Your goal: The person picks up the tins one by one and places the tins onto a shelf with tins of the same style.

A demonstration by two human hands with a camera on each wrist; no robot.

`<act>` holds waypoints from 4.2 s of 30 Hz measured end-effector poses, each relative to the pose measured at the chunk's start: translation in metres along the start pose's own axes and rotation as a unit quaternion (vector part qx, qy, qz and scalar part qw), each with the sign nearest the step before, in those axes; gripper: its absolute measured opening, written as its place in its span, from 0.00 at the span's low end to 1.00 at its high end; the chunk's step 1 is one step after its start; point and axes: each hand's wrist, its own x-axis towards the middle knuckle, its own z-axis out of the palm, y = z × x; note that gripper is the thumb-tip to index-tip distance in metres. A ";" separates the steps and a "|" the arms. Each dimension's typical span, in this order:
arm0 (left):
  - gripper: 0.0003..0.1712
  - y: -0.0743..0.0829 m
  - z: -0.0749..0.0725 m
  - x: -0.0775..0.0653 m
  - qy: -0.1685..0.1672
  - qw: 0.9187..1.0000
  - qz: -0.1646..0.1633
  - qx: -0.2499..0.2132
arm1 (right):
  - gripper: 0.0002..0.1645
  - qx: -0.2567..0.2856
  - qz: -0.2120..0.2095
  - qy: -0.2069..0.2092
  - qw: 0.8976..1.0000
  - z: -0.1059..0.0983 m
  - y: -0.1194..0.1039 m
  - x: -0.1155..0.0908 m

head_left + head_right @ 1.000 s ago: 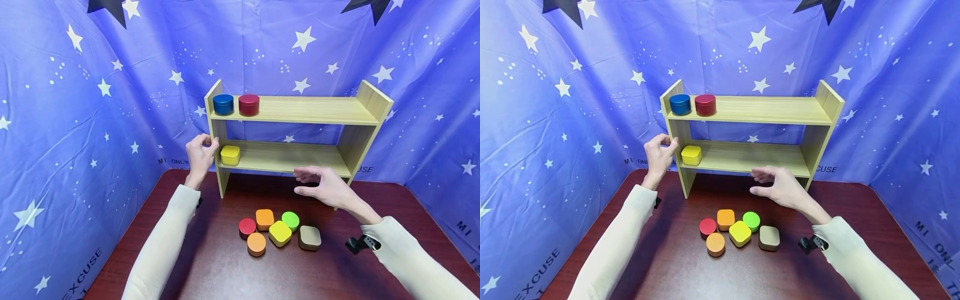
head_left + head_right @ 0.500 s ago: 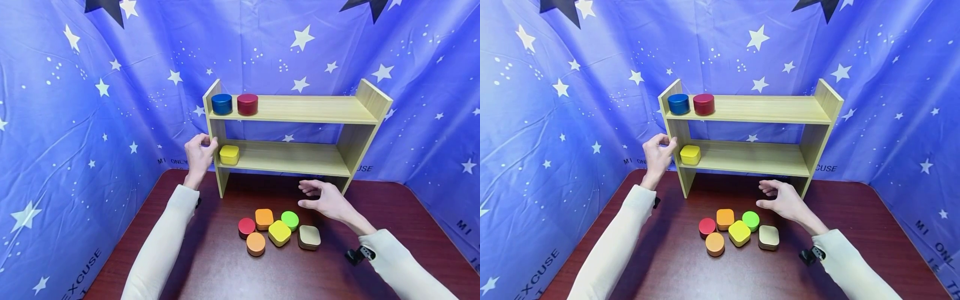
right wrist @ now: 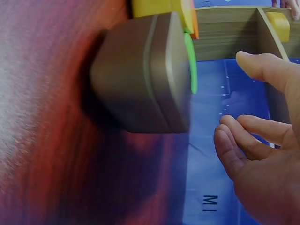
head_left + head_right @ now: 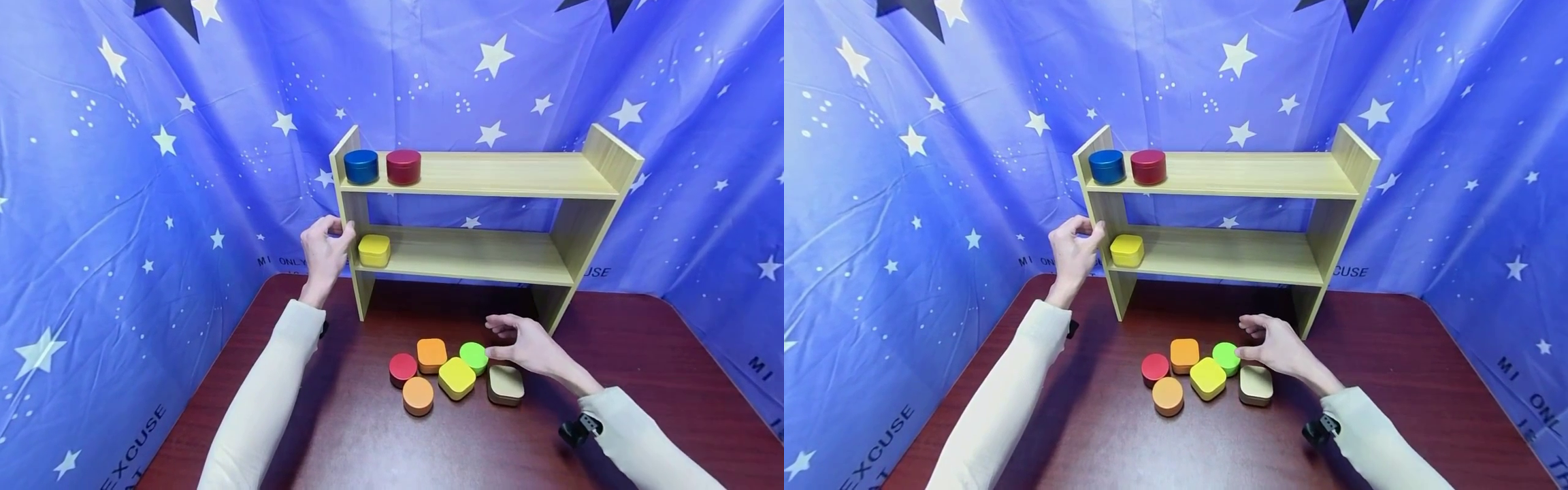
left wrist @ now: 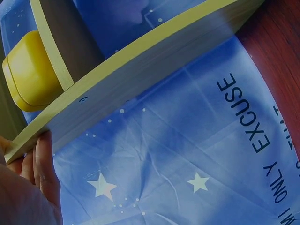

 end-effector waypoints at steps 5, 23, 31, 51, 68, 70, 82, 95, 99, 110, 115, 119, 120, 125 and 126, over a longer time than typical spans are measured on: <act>0.12 0.000 -0.001 0.001 -0.010 1.000 -0.010 -0.001 | 0.38 0.009 0.009 -0.016 1.000 0.009 0.005 -0.002; 0.13 -0.001 0.001 0.001 -0.001 1.000 -0.011 -0.007 | 0.40 0.011 0.010 -0.058 0.998 0.024 0.012 -0.001; 0.14 0.000 -0.001 0.001 -0.002 1.000 -0.006 -0.005 | 0.42 0.008 0.010 -0.079 0.997 0.028 0.008 0.002; 0.15 0.000 0.000 0.000 0.003 1.000 -0.007 -0.010 | 0.38 0.033 0.034 -0.091 0.995 0.033 0.009 0.002; 0.12 -0.001 -0.001 0.000 -0.008 1.000 -0.012 -0.006 | 0.37 0.067 0.031 -0.060 0.995 0.008 -0.006 0.004; 0.13 -0.001 -0.001 0.001 -0.011 1.000 -0.013 -0.006 | 0.37 0.058 0.023 -0.055 0.997 0.004 -0.011 0.003; 0.12 0.000 0.000 0.001 0.000 1.000 -0.012 -0.008 | 0.37 0.101 -0.006 -0.059 0.993 -0.015 -0.037 0.004; 0.14 -0.002 -0.001 0.001 -0.005 1.000 -0.017 -0.005 | 0.34 0.102 -0.047 -0.047 0.993 -0.029 -0.063 0.010; 0.15 -0.001 0.000 0.001 -0.003 1.000 -0.018 -0.007 | 0.34 0.093 -0.045 -0.043 0.994 -0.033 -0.072 0.012; 0.15 -0.002 -0.002 0.002 -0.008 1.000 -0.016 -0.007 | 0.34 0.085 -0.045 -0.026 0.995 -0.061 -0.108 0.022; 0.14 -0.002 -0.001 0.001 -0.006 1.000 -0.017 -0.010 | 0.34 0.093 -0.058 -0.015 0.994 -0.072 -0.122 0.029; 0.13 -0.002 -0.001 0.000 -0.001 1.000 -0.017 -0.013 | 0.33 0.099 -0.069 -0.009 0.993 -0.079 -0.133 0.035; 0.13 -0.002 -0.001 0.000 0.000 1.000 -0.016 -0.014 | 0.33 0.099 -0.073 -0.007 0.992 -0.080 -0.135 0.037; 0.13 -0.003 0.000 0.000 -0.006 1.000 -0.016 -0.016 | 0.32 0.089 -0.082 0.005 0.993 -0.089 -0.149 0.046; 0.14 -0.003 0.000 0.000 -0.007 1.000 -0.015 -0.016 | 0.33 0.087 -0.085 0.006 0.993 -0.091 -0.152 0.048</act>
